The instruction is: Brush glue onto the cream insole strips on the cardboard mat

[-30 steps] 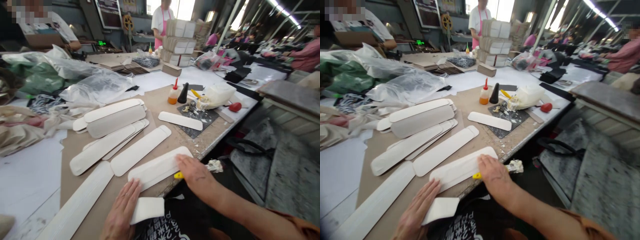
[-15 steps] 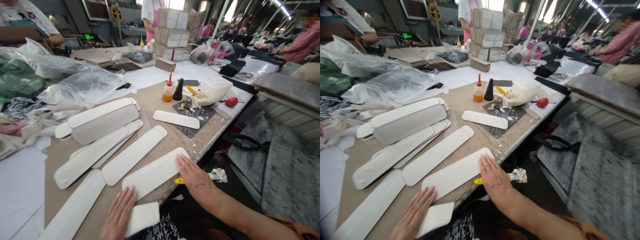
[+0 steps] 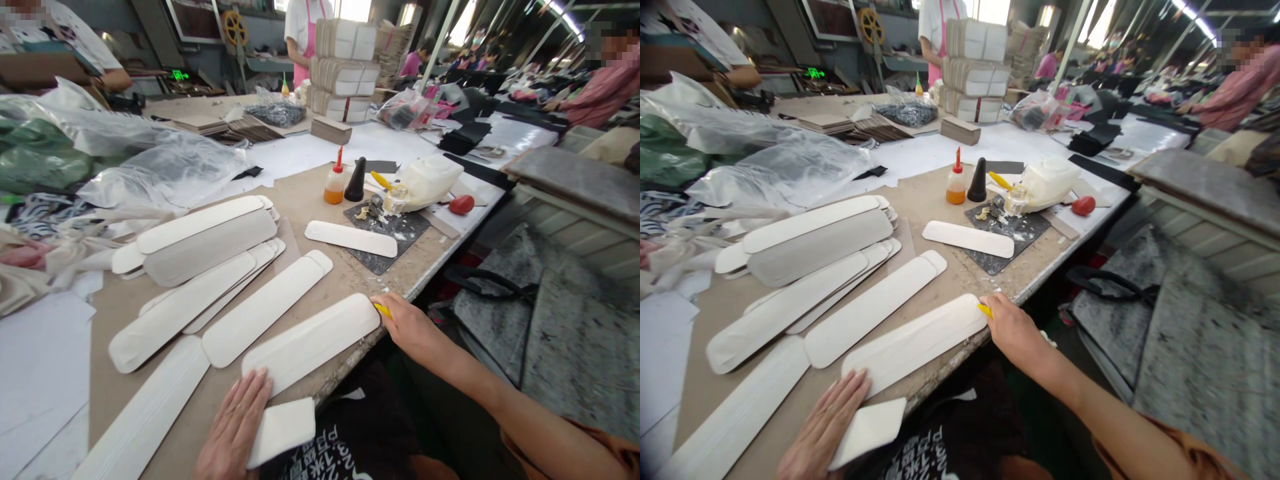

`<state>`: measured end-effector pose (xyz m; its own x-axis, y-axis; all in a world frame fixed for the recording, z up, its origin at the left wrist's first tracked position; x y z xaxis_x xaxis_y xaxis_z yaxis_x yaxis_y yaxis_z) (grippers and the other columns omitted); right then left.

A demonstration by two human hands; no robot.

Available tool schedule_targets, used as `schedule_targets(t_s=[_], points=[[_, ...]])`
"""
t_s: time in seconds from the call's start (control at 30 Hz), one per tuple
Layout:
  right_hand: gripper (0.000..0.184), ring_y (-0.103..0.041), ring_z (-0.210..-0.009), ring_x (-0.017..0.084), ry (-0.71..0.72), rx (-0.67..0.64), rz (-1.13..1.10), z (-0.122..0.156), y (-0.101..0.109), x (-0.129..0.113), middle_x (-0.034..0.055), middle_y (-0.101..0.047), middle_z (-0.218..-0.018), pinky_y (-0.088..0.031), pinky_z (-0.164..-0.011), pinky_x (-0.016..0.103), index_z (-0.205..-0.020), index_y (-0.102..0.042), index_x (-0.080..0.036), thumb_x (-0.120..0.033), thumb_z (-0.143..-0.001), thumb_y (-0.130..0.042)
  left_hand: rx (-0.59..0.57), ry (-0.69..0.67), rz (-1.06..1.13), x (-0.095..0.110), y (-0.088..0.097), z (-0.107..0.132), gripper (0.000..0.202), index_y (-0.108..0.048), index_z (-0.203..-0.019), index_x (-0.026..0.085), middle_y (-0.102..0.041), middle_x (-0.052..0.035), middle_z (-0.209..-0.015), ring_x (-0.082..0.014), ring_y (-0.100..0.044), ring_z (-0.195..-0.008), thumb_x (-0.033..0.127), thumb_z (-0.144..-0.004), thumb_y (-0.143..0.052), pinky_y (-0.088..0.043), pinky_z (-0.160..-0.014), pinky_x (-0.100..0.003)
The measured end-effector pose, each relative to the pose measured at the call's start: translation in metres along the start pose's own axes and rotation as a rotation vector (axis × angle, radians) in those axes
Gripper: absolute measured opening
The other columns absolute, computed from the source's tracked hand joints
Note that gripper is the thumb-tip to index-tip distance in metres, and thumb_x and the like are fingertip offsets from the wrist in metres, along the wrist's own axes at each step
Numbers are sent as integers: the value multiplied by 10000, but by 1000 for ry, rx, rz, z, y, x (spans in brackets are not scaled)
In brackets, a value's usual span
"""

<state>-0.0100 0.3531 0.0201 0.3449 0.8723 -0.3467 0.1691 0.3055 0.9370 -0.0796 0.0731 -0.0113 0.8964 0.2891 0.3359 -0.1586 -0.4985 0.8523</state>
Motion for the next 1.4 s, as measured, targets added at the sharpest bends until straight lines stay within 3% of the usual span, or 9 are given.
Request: schedule_targets(t_s=[0.1, 0.2, 0.33, 0.47, 0.73, 0.9, 1.2, 1.3, 1.4], points=[[139, -567, -789, 188, -133, -69, -49, -15, -6, 11, 70, -572, -832, -446, -747, 312, -821, -554, -166, -191, -832, -417, 10, -20, -6, -1, -1, 2, 561, -286, -1383, 157, -488, -109, -1332, -204, -356, -1286, 155, -832, -394, -291, -1073, -358], [159, -524, -655, 165, -254, -101, -153, -25, -8, 19, 16, -526, -675, -413, -632, 285, -683, -485, -182, -292, -798, -472, 32, -15, -6, -3, -3, 3, 574, -288, -1383, 173, -496, -94, -1326, -191, -368, -1280, 131, -822, -403, -276, -1080, -343], [247, -427, -516, 116, -291, -121, -380, -29, -10, 18, -42, -444, -547, -338, -491, 237, -610, -442, -193, -379, -769, -476, 80, 0, 20, -4, -3, 4, 552, -304, -1379, 187, -509, -79, -1315, -185, -385, -1269, 125, -836, -381, -266, -1086, -331], [227, -402, -516, 107, -293, -111, -596, -28, -6, 10, -44, -442, -549, -337, -488, 232, -616, -462, -183, -371, -741, -485, 119, -4, 33, -5, -1, 4, 522, -304, -1381, 199, -536, -84, -1287, -194, -420, -1245, 185, -863, -368, -276, -1083, -334], [215, -481, -596, 145, -172, -60, -441, -26, 14, -9, -7, -523, -627, -389, -582, 264, -682, -505, -173, -361, -771, -448, 169, -22, 5, -6, -2, 5, 505, -323, -1371, 205, -553, -90, -1270, -204, -433, -1234, 208, -866, -350, -323, -1058, -360], [257, -532, -651, 179, -180, -85, -334, -20, 2, 2, 29, -583, -681, -416, -633, 297, -736, -522, -178, -400, -791, -404, 145, 28, 10, 0, 4, 0, 434, -429, -1295, 158, -563, -101, -1255, -196, -437, -1232, 178, -862, -403, -341, -1047, -345], [298, -562, -623, 198, -210, -188, -516, -20, -21, 14, 49, -639, -681, -455, -590, 304, -743, -585, -163, -427, -737, -447, 22, 83, 58, -1, 12, 0, 497, -391, -1308, 174, -543, -113, -1276, -209, -416, -1246, 104, -818, -434, -384, -1021, -407], [314, -576, -634, 215, -227, -216, -530, -21, -23, 14, 58, -656, -691, -464, -581, 308, -763, -606, -167, -443, -719, -462, 45, 91, 36, 11, 18, -7, 568, -355, -1333, 157, -528, -127, -1288, -212, -388, -1263, 31, -780, -385, -390, -1016, -428], [331, -577, -626, 220, -231, -229, -509, -22, -24, 13, 52, -648, -658, -460, -551, 302, -739, -601, -174, -467, -711, -450, 30, 16, 38, 40, 11, -31, 584, -367, -1318, 114, -514, -150, -1298, -224, -340, -1289, 3, -744, -364, -398, -1006, -448]])
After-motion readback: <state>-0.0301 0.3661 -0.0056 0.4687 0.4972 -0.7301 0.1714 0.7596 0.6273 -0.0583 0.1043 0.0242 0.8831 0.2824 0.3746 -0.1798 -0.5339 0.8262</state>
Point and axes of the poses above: each hand's wrist, its own z-axis away from the middle knuckle, its own y-axis out of the back of the hand, x = y × z, the point moved 8 cm from there along -z, towards the middle knuckle
